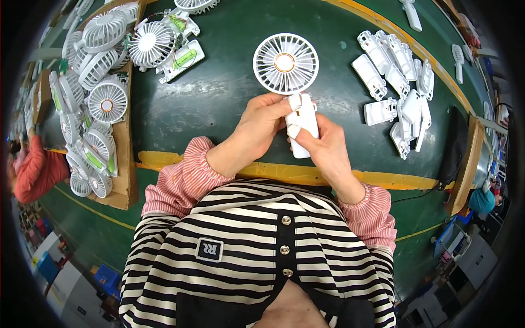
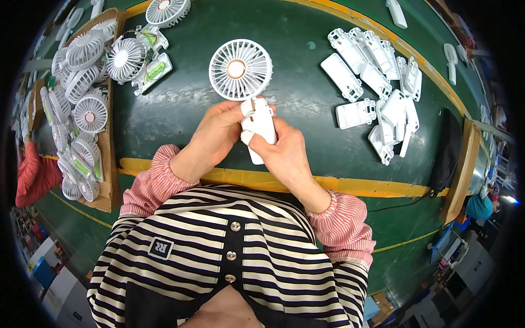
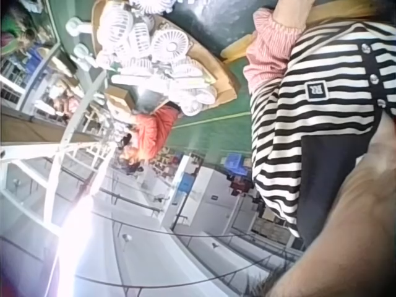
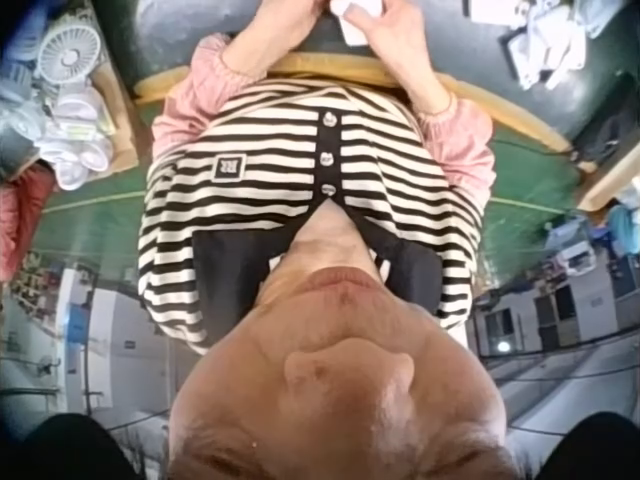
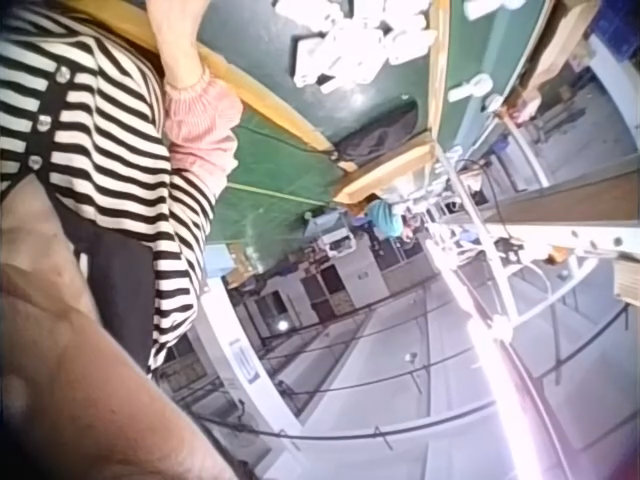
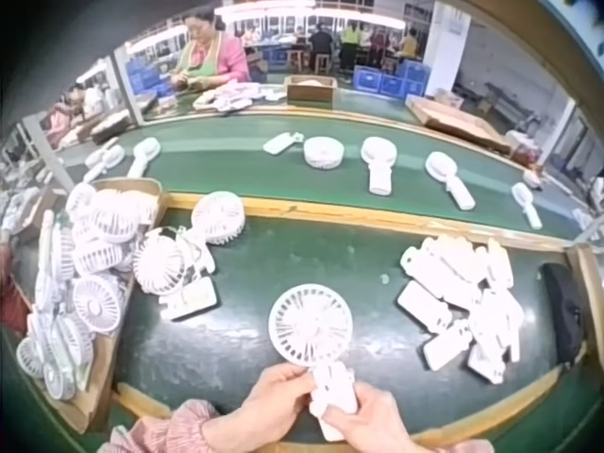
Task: The person assembles portable electric fans by fitting the fan heads, circuit boards, and batteries into handle casings, snapping the casing covers on by hand, turning the fans on to test them, and placing the assembled fans onto the conveyor belt.
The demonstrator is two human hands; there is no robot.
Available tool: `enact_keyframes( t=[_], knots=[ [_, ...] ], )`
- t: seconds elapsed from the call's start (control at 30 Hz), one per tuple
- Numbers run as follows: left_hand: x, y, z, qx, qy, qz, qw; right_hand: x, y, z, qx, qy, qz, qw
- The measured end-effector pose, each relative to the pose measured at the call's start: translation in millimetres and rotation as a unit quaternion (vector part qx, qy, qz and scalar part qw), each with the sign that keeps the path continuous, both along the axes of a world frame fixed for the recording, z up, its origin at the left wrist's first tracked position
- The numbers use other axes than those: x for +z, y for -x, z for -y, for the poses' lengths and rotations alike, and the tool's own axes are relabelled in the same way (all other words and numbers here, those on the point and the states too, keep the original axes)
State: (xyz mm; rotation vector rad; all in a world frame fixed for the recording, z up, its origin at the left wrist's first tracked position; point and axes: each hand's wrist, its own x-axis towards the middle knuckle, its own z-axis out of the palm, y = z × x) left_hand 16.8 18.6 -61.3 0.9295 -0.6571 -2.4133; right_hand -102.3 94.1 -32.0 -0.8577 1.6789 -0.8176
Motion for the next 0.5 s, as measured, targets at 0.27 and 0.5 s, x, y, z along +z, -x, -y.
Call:
enact_keyframes(
  t=[0.27, 0.5],
  knots=[
    [-0.8, -0.8, 0.3, -0.032, -0.023, -0.039, 0.998, 5.1, 0.1, 7.0, -0.091, -0.037, 0.223, 0.970],
    [1.0, 0.3, -3.7, 0.000, 0.024, -0.044, 0.999, 4.7, -8.4, 11.3, -0.091, -0.009, 0.137, 0.986]
  ],
)
